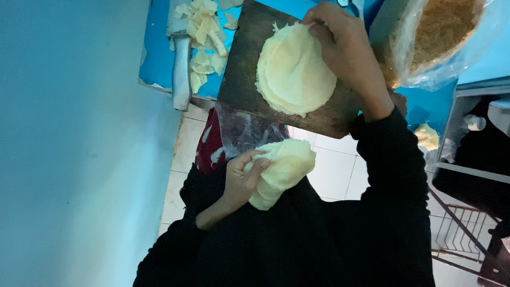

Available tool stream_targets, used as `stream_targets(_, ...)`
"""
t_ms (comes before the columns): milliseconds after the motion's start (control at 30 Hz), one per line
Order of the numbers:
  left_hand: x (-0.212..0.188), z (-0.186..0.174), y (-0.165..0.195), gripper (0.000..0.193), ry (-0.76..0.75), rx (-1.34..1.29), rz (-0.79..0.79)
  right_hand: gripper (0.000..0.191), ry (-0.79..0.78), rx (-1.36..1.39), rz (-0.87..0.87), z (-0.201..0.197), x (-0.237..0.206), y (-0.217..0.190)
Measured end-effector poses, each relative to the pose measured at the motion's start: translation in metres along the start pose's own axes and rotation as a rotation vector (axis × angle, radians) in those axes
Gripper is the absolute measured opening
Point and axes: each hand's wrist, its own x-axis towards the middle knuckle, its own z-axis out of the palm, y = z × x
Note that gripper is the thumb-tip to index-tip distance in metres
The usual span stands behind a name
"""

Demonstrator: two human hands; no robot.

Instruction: The person peels the thin outer skin off round white cakes by hand, holding each cake in one hand while tearing and pulling strips of skin off with the other. Peeled skins accumulate on the blue table beside the cutting board as the person works through the cakes one at a time.

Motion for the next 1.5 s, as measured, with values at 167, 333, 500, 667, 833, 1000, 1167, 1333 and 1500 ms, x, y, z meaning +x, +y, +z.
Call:
stream_targets(167, 0.002, 0.001, 0.001, 0.027, -0.014, -0.014, -0.033, 0.024, 0.026, -0.435, -0.106, -0.003, -0.006, -0.02)
stream_targets(333, 0.003, 0.003, 0.003, 0.027, -0.045, 0.054, -0.044, 0.022, -0.054, -0.308, -0.144, 0.015, 0.003, -0.039)
stream_targets(500, 0.001, 0.003, 0.002, 0.026, -0.03, 0.022, -0.035, 0.007, -0.12, -0.292, -0.088, 0.02, 0.013, -0.047)
stream_targets(667, 0.006, 0.004, -0.001, 0.024, -0.051, 0.113, -0.062, 0.018, -0.077, -0.048, -0.13, 0.016, 0.012, -0.056)
stream_targets(833, 0.006, 0.009, -0.001, 0.025, -0.056, 0.042, -0.022, 0.015, -0.142, -0.049, 0.142, -0.001, -0.02, -0.073)
stream_targets(1000, 0.008, 0.01, -0.002, 0.026, -0.083, 0.023, -0.112, 0.022, -0.1, -0.012, 0.221, -0.002, -0.062, -0.089)
stream_targets(1167, 0.008, 0.012, -0.006, 0.025, -0.058, -0.04, -0.074, 0.021, -0.071, -0.105, 0.071, 0.005, -0.069, -0.083)
stream_targets(1333, 0.007, 0.009, -0.007, 0.025, -0.075, 0.058, -0.051, 0.024, -0.068, -0.197, 0.048, 0.009, -0.075, -0.086)
stream_targets(1500, 0.008, 0.008, -0.008, 0.027, -0.087, 0.049, -0.119, 0.024, -0.079, -0.114, 0.07, 0.006, -0.082, -0.087)
